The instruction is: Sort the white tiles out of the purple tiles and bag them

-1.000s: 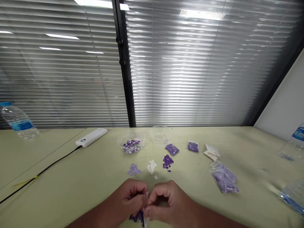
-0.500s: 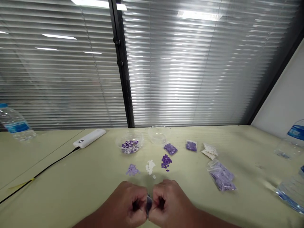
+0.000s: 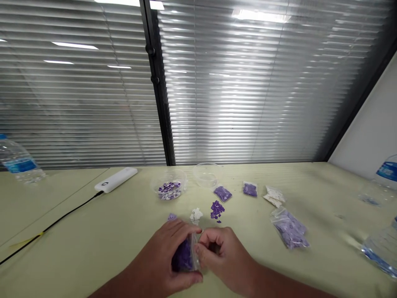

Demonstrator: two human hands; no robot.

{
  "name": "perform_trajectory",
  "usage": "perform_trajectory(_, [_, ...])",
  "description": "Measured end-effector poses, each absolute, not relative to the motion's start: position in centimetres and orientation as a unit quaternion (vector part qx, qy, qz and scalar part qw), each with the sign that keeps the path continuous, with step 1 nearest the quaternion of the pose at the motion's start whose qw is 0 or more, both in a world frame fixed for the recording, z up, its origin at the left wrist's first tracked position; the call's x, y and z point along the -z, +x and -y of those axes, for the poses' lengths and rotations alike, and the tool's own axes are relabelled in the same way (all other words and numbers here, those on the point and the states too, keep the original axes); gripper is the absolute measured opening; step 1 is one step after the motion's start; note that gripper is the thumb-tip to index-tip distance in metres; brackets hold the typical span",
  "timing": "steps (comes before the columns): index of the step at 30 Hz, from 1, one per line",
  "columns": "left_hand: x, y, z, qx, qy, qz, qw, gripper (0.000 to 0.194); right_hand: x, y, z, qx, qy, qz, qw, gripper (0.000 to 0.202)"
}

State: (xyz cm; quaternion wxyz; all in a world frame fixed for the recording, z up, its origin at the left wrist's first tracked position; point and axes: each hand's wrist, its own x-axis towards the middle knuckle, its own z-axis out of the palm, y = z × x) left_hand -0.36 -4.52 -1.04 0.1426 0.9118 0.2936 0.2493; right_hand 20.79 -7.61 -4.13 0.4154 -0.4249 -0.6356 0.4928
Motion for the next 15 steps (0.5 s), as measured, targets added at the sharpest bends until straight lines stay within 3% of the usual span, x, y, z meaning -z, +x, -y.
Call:
perform_trajectory(6, [0.4, 0.1, 4.7, -0.23, 0.907, -0.304, 0.176, 0.042, 4.0, 20.6, 7.5, -0.46, -0.426, 0.65, 0.429, 0.024])
perform_trajectory(15, [-0.4, 0.3, 4.9, -0.203, 0.888, -0.339, 0.237, 0.041, 4.2, 20.5, 7.6, -0.426, -0.438, 0.666, 0.427, 0.023])
